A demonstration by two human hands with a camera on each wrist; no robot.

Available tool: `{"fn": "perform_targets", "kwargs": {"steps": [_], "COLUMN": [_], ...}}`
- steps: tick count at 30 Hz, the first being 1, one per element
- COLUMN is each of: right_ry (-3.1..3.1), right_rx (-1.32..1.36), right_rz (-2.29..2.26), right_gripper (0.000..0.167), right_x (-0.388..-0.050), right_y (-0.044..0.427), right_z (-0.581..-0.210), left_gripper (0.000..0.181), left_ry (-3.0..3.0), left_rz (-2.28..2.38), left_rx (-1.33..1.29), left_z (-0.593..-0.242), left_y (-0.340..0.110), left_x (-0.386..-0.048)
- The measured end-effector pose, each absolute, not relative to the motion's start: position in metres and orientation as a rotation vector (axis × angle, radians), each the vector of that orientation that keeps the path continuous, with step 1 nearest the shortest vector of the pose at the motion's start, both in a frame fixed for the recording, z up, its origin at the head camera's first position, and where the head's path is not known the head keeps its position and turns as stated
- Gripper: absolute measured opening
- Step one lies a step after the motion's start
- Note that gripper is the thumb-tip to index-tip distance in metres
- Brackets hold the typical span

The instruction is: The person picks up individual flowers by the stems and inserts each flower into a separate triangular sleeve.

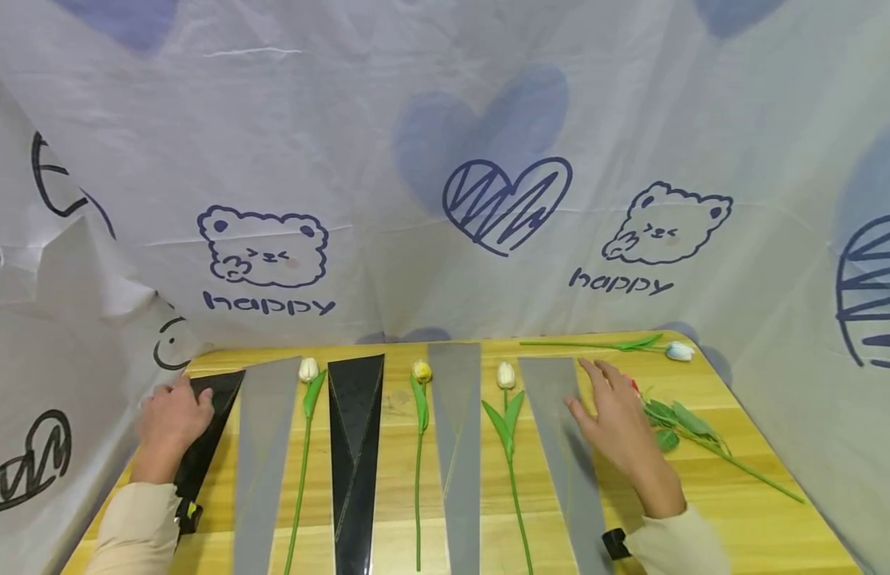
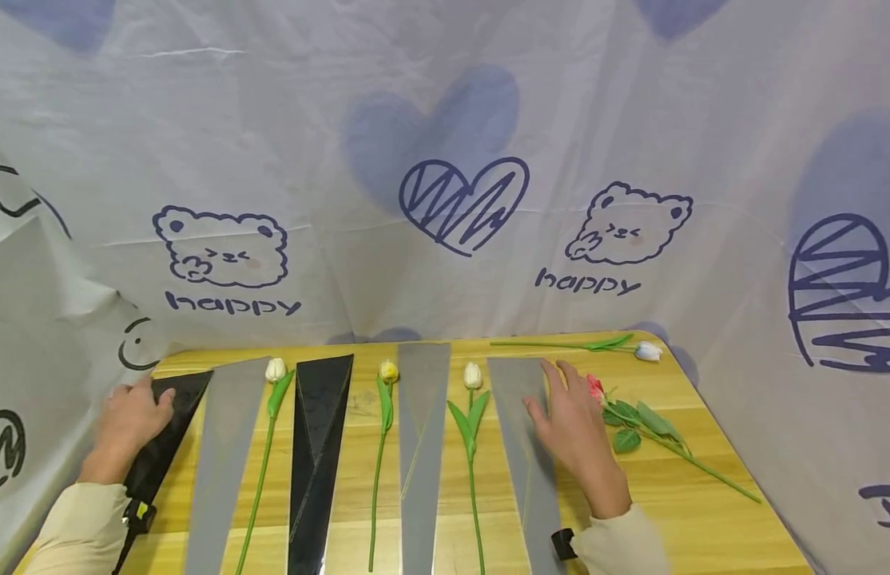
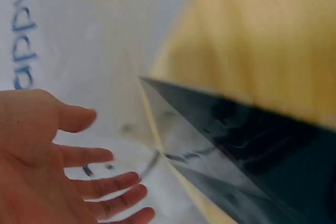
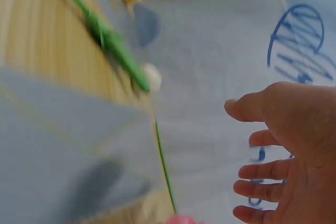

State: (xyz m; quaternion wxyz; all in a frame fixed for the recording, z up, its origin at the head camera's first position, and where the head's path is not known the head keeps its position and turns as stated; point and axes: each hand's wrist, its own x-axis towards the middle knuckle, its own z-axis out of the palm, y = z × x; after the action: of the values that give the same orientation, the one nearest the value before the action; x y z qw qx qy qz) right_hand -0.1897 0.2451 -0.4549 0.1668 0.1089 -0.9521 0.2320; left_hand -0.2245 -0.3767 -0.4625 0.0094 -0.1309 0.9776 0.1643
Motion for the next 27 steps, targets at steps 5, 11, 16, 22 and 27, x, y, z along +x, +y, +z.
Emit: {"fn": "perform_targets", "kwargs": {"steps": [5, 11, 16, 22, 27], "right_ry": [-2.63, -2.6, -2.655, -2.766, -2.921], "right_rx": [0.364, 0.463, 0.566, 0.656, 0.609], "right_rz": [0.693, 0.859, 1.017, 1.168, 1.19], "right_gripper": [0.056, 0.05, 0.048, 0.039, 0.037], "right_x": [-0.181, -0.172, -0.166, -0.167, -0.174], "right_y": [0.211, 0.14, 0.066, -0.013, -0.064], "right_z": [-0.448, -0.44, -0.448, -0.461, -0.467], "left_gripper": [0.068, 0.066, 0.067, 0.068, 0.063], "left_ry": [2.865, 2.775, 2.737, 2.773, 2.826], "left_rz": [0.575, 0.611, 0.617, 0.601, 0.575], "left_rx": [-0.546, -0.651, -0.695, -0.688, -0.663], "left_z": [-0.472, -0.478, -0.477, -0.477, -0.48], "left_y": [-0.394, -0.397, -0.401, -0.406, -0.41], "left_x": [-0.224, -0.224, -0.224, -0.223, -0.221]}}
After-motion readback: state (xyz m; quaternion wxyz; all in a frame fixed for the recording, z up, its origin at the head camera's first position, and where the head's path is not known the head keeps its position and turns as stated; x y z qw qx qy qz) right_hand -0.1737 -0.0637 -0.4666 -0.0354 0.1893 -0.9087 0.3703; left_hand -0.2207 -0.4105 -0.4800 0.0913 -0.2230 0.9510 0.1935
